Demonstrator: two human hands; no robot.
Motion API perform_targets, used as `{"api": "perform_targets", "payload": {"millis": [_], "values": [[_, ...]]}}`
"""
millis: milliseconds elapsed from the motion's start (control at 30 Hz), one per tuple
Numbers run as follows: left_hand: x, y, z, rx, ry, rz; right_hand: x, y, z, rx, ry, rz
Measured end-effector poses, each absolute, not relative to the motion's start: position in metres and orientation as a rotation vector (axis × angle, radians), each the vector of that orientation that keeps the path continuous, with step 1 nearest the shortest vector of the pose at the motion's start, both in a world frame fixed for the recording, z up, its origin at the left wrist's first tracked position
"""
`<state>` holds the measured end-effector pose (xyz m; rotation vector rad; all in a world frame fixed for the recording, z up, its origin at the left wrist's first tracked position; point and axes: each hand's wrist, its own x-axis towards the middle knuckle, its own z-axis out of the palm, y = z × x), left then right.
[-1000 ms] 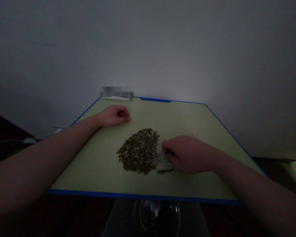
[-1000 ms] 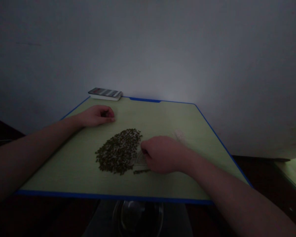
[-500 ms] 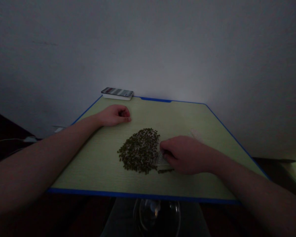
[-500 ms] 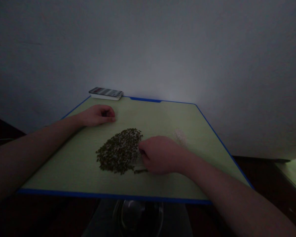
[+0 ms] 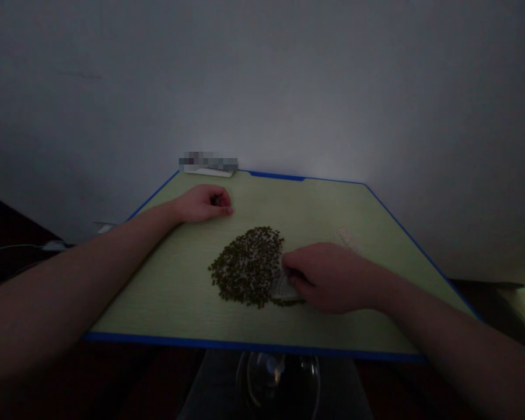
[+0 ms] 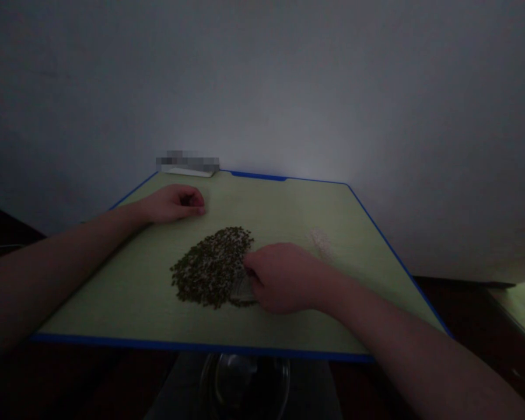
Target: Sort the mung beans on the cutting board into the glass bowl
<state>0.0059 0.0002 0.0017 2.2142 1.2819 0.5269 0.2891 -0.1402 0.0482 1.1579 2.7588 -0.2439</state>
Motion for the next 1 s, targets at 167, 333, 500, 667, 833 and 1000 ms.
{"api": "perform_targets", "payload": {"millis": [167,333,500,667,833,1000], "values": [[0.006,0.001,0.001,2.210,1.287,0.522,0.286,-0.141,0.049,1.141,2.783,-0.261],[0.005,0.001,0.001,2.219,1.289,0.531,0.284,-0.142,0.050,1.100,2.789,-0.298],[0.006,0.000,0.003,2.219,1.278,0.528,0.284,-0.142,0.050,1.068,2.786,-0.290],[0.007,-0.001,0.003,2.192,1.274,0.528,0.285,-0.142,0.050,1.083,2.785,-0.323],[0.006,-0.001,0.003,2.195,1.274,0.526,0.282,-0.143,0.050,1.109,2.778,-0.323],[0.006,0.000,0.002,2.201,1.281,0.524,0.277,-0.144,0.050,1.085,2.789,-0.295]]}}
